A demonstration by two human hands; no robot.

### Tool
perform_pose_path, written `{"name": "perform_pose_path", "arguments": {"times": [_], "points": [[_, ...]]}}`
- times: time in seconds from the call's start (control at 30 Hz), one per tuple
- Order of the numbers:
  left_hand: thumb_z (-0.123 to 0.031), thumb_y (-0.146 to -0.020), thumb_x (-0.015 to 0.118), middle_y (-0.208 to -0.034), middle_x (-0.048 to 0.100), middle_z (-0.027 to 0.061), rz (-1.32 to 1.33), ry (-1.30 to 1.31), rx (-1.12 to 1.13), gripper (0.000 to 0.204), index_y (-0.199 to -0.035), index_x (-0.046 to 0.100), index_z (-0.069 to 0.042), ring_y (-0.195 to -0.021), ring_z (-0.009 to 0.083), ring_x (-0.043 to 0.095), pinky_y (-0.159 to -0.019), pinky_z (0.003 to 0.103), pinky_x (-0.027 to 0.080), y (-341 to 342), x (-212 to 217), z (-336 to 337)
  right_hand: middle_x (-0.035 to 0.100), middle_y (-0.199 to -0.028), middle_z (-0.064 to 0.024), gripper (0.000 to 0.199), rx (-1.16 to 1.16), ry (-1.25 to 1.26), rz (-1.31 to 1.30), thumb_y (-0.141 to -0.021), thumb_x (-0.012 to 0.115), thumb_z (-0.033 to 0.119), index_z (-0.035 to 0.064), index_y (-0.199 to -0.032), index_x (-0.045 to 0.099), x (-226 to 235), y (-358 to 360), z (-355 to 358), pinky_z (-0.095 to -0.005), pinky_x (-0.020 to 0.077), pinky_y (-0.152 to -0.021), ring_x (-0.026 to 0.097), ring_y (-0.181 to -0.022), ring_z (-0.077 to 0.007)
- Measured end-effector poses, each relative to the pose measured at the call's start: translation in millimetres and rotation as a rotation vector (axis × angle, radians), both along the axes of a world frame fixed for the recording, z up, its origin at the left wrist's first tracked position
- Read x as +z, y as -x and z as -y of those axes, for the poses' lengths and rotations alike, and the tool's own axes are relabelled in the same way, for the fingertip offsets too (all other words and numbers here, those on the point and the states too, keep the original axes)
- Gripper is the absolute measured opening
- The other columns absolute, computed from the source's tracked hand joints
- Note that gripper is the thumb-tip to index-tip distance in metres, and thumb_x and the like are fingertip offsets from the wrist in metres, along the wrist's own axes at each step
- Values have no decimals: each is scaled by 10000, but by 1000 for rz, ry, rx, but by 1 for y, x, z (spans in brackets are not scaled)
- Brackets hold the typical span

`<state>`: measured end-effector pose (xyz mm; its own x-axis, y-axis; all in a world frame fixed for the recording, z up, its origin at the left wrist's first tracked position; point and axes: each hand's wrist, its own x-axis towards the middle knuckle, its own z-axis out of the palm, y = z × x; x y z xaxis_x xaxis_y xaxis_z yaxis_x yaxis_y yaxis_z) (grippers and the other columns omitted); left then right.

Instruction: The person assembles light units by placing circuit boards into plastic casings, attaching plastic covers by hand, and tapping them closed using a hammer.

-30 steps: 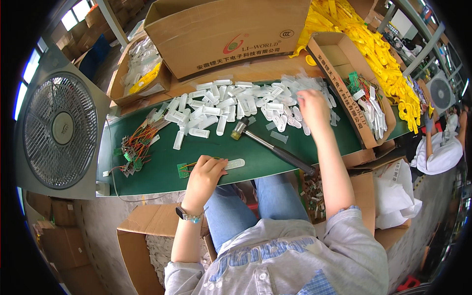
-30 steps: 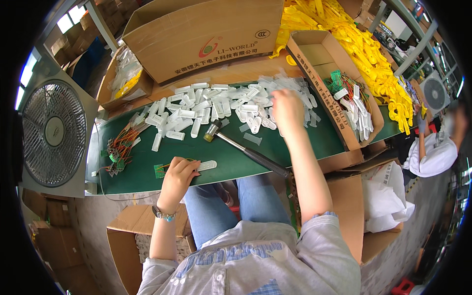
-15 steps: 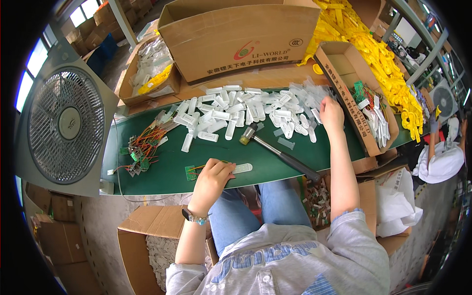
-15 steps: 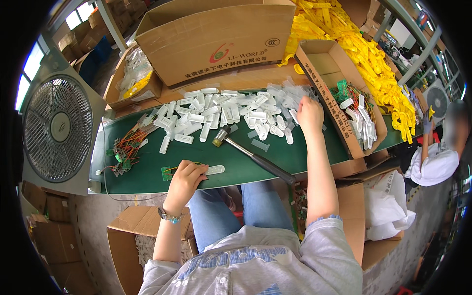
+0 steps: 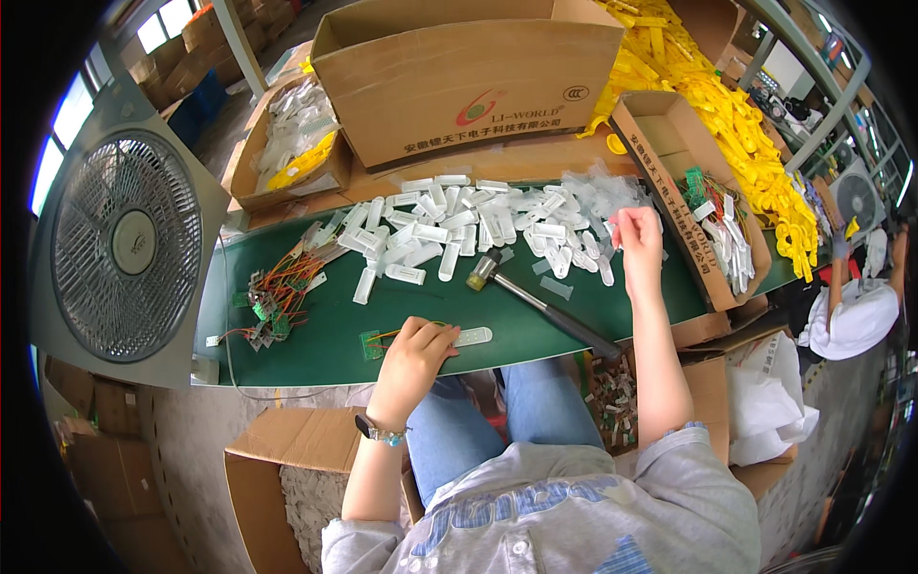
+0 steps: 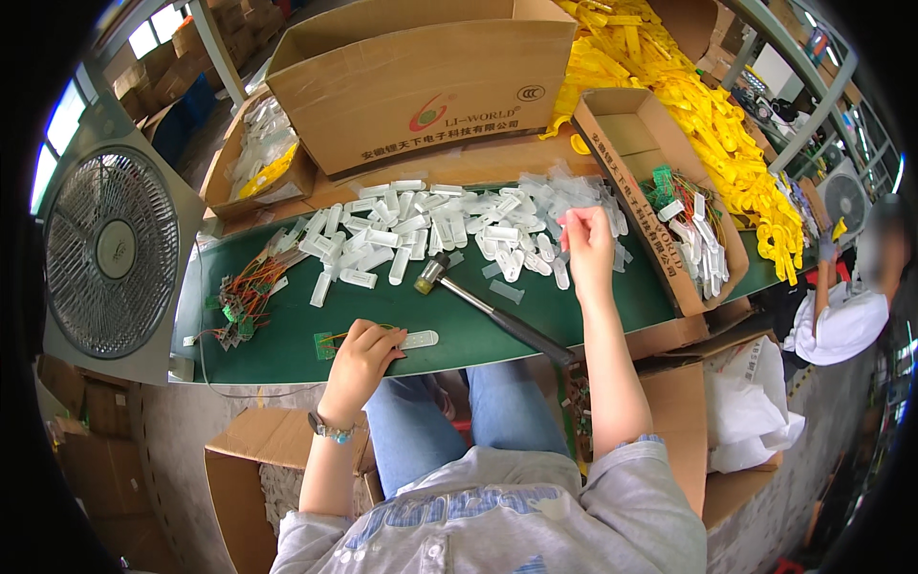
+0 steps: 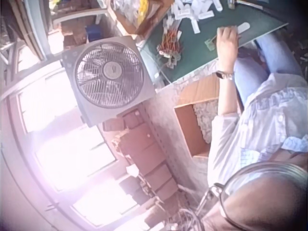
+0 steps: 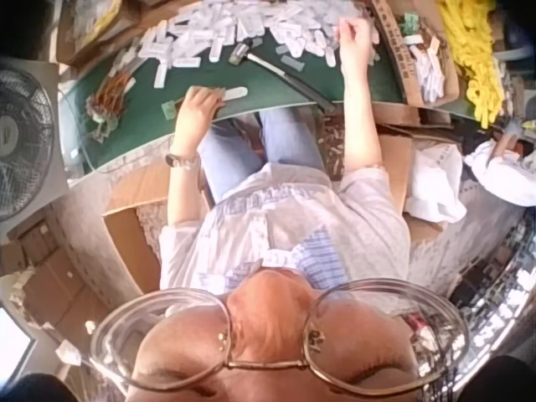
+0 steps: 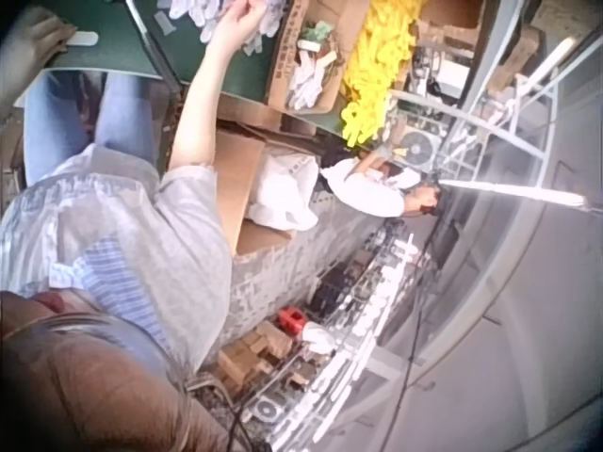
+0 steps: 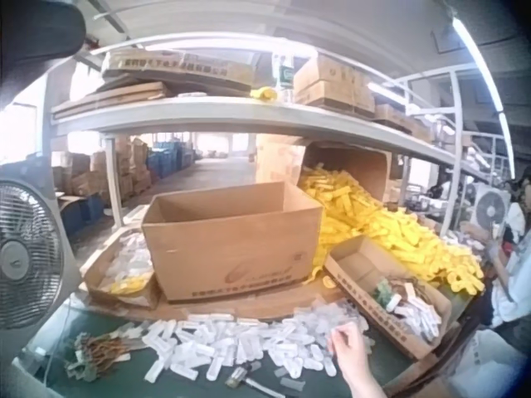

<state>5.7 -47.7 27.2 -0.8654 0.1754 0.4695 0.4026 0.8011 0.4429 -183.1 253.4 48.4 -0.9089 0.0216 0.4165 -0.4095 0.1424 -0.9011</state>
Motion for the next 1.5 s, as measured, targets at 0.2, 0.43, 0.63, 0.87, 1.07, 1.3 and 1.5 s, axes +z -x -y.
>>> {"name": "perform_pose_path", "arguments": {"times": [0.2, 0.43, 0.63, 0.87, 1.07, 1.3, 1.5], "points": [[-92, -714, 760, -950, 651, 41, -13, -1, -4, 331, -1036, 690, -51, -897, 252, 570, -802, 354, 516, 3, 0, -2, 637, -999, -87, 155, 382, -563, -358, -781, 677, -40, 33, -901, 613, 2, -114, 64, -358, 543, -776, 652, -903, -273], [-88, -713, 761, -954, 651, 42, -15, -5, 7, 334, -1037, 686, -52, -899, 250, 572, -802, 355, 516, 4, -1, -1, 628, -1160, -101, 279, 369, -842, -477, -812, 662, 16, -23, -1087, 643, -19, -126, 65, -369, 511, -885, 611, -1030, -269], [-84, -716, 758, -965, 658, 40, -12, -13, 1, 317, -1024, 690, -53, -907, 250, 575, -806, 357, 516, 2, -2, 0, 576, -1307, -74, 394, 467, -1084, -356, -777, 621, 25, 39, -1169, 653, 13, -119, 51, -373, 499, -879, 585, -1000, -237], [-100, -725, 752, -943, 645, 55, 17, -20, 5, 366, -1081, 678, -58, -918, 260, 571, -814, 360, 511, 2, 3, -1, 673, -1144, 14, 276, 559, -1113, -599, -771, 635, 97, 80, -1037, 706, 7, -88, 45, -329, 486, -851, 594, -971, -174], [-126, -733, 748, -918, 621, 73, 69, -18, 31, 485, -1200, 627, -72, -923, 269, 565, -819, 378, 501, 1, 3, 0, 643, -980, -17, 248, 487, -1078, -692, -777, 630, 88, 58, -1013, 699, 2, -88, 55, -331, 478, -809, 601, -941, -185], [-142, -735, 746, -927, 621, 76, 79, -61, 37, 508, -1220, 615, -69, -922, 270, 565, -819, 385, 499, 0, 6, -1, 605, -956, -56, 309, 455, -841, -600, -764, 670, 68, 68, -1071, 712, -16, -120, 99, -344, 492, -721, 607, -853, -215], [-157, -719, 759, -924, 621, 75, 55, -81, 29, 488, -1173, 619, -48, -917, 274, 568, -808, 384, 499, 1, 1, 1, 595, -956, -48, 270, 413, -859, -577, -774, 664, 78, 77, -1039, 720, -16, -123, 109, -339, 467, -718, 591, -854, -206]]}}
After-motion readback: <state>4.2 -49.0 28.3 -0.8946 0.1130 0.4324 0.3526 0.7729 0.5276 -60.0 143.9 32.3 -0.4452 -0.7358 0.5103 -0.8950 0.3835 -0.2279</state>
